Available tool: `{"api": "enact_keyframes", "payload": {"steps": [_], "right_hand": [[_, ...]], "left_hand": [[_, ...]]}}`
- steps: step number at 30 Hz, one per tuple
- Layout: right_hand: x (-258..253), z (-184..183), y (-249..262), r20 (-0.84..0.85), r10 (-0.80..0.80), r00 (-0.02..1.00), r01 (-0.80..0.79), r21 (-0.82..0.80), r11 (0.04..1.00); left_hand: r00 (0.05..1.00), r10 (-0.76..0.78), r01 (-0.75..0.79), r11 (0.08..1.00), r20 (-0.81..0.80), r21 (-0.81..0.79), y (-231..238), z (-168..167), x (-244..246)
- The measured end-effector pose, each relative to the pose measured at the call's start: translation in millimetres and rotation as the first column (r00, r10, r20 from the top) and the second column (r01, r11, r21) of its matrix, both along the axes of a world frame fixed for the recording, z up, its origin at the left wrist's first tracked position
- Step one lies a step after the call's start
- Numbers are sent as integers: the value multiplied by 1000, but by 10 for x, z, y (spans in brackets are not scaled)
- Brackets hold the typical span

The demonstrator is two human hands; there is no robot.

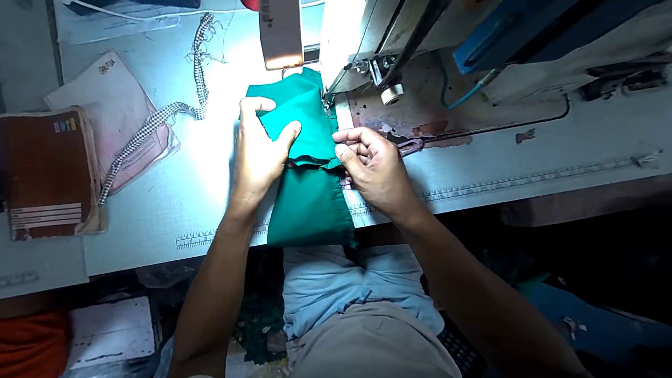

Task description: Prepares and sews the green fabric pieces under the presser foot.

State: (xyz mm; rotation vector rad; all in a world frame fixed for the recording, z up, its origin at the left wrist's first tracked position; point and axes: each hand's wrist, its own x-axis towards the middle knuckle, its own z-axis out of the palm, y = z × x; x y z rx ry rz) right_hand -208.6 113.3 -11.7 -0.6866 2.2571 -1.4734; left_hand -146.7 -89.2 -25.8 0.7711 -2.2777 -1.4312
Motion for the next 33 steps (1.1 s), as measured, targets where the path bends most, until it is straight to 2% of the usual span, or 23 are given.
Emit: {"api": "enact_keyframes", "payload": {"steps": [6,11,14,16,18,20,21,22,23,24,25,27,33], "right_hand": [[102,19,66,-244,83,966,-35,196,980],[121,-8,72,-400,129,908,-37,231,972],[123,-46,44,-408,164,898,-38,299,953],[110,-55,2,-423,188,886,-37,339,940],[122,-59,-9,-442,211,872,-43,360,932],[129,-64,-20,-456,217,863,-42,363,931],[135,-70,-23,-462,212,861,-37,360,932],[142,-82,-25,-471,204,858,-27,356,934],[153,-97,-23,-477,198,856,-19,354,935],[154,-105,-23,-480,195,855,-15,354,935],[148,-110,-23,-479,190,857,-12,349,937],[128,-123,-19,-475,172,863,-7,328,945],[146,-123,1,-462,136,877,15,310,951]], "left_hand": [[981,-1,20,995,194,-95,-16,40,56],[990,29,-13,993,140,-114,25,59,128],[941,38,45,971,335,-236,102,137,112],[879,73,148,898,471,-415,161,248,101],[854,119,264,739,506,-620,280,399,157],[931,1,303,557,365,-773,341,434,195],[954,-160,299,504,253,-810,311,364,148],[918,-368,324,490,145,-809,246,250,63],[833,-542,421,484,115,-767,168,121,-5],[751,-650,517,469,116,-716,71,-25,-58],[707,-700,559,471,96,-683,-24,-160,-85],[694,-715,575,482,82,-661,-152,-260,-86],[681,-719,588,420,142,-692,-190,-214,-65]]}}
